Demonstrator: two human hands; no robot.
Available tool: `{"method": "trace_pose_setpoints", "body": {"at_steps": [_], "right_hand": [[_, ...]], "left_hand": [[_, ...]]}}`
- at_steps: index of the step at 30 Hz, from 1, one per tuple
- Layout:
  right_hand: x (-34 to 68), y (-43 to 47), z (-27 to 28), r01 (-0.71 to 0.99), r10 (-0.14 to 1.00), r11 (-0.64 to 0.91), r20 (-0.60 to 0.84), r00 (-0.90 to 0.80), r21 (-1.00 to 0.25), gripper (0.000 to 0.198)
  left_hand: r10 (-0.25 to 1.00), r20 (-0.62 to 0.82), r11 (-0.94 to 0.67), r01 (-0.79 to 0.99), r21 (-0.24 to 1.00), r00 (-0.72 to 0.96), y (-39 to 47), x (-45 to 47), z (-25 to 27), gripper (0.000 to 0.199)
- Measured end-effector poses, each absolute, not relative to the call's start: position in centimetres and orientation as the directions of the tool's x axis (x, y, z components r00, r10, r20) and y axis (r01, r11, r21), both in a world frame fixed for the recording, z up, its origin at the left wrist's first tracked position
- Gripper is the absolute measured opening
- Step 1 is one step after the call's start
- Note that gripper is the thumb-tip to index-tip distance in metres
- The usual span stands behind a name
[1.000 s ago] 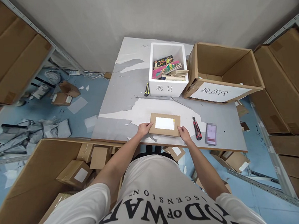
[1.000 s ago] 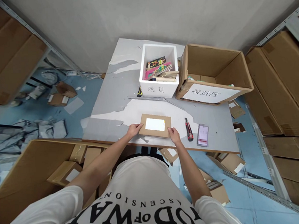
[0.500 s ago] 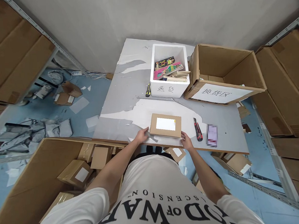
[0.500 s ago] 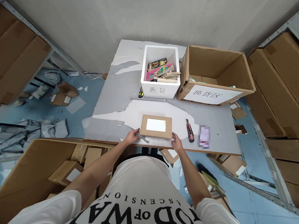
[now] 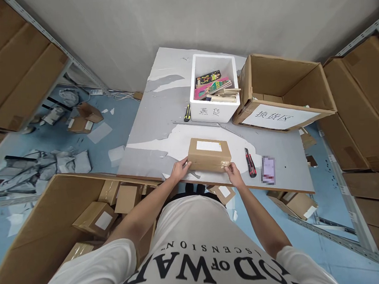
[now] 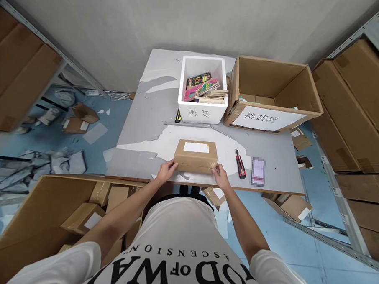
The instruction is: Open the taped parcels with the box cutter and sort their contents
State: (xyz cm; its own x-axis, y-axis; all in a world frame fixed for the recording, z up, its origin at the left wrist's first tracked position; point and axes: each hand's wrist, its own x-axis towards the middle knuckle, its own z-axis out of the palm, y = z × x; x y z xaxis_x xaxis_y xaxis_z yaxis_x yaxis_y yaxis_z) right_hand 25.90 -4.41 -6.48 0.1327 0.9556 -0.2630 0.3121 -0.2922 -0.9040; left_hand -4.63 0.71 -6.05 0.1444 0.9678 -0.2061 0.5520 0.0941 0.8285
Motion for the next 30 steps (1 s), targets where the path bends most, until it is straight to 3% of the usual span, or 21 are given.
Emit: {"method": "trace_pose_setpoints", "body": {"at_steps": [5,10,15,24,28,30], "right_hand": [[26.2,-2.0,-2.5,0.558,0.954,-0.294,-0.200,0.224,-0.776,0.043],[26.1,-1.1,-2.1,0.660,0.935,-0.354,-0.277,0.222,-0.663,0.047],[25.7,-1.8,-3.7,0.594,0.921,-0.389,-0.318,0.226,-0.704,0.048],[26.0,-2.3,-6.2,0.324,0.884,-0.460,-0.393,0.254,-0.826,0.050],[27.0,-3.0,-7.6,0.169,0.885,-0.441,-0.397,0.243,-0.881,0.050],[27.4,-3.5,-8.5,0.201,0.900,-0.413,-0.365,0.239,-0.888,0.047]], "left_hand": [[0.990,-0.135,0.063,0.704,0.707,0.047,2.3,-3.6,-2.3,0.050],[0.982,-0.187,0.132,0.744,0.655,-0.010,3.8,-3.0,-1.2,0.050],[0.968,-0.250,0.162,0.740,0.653,0.009,4.0,-3.3,-2.2,0.051],[0.960,-0.279,0.206,0.681,0.703,-0.002,3.7,-4.3,-3.8,0.056],[0.944,-0.329,0.294,0.443,0.847,0.003,3.2,-5.3,-6.2,0.048],[0.936,-0.349,0.317,0.319,0.893,0.046,2.8,-5.7,-7.5,0.047]]}}
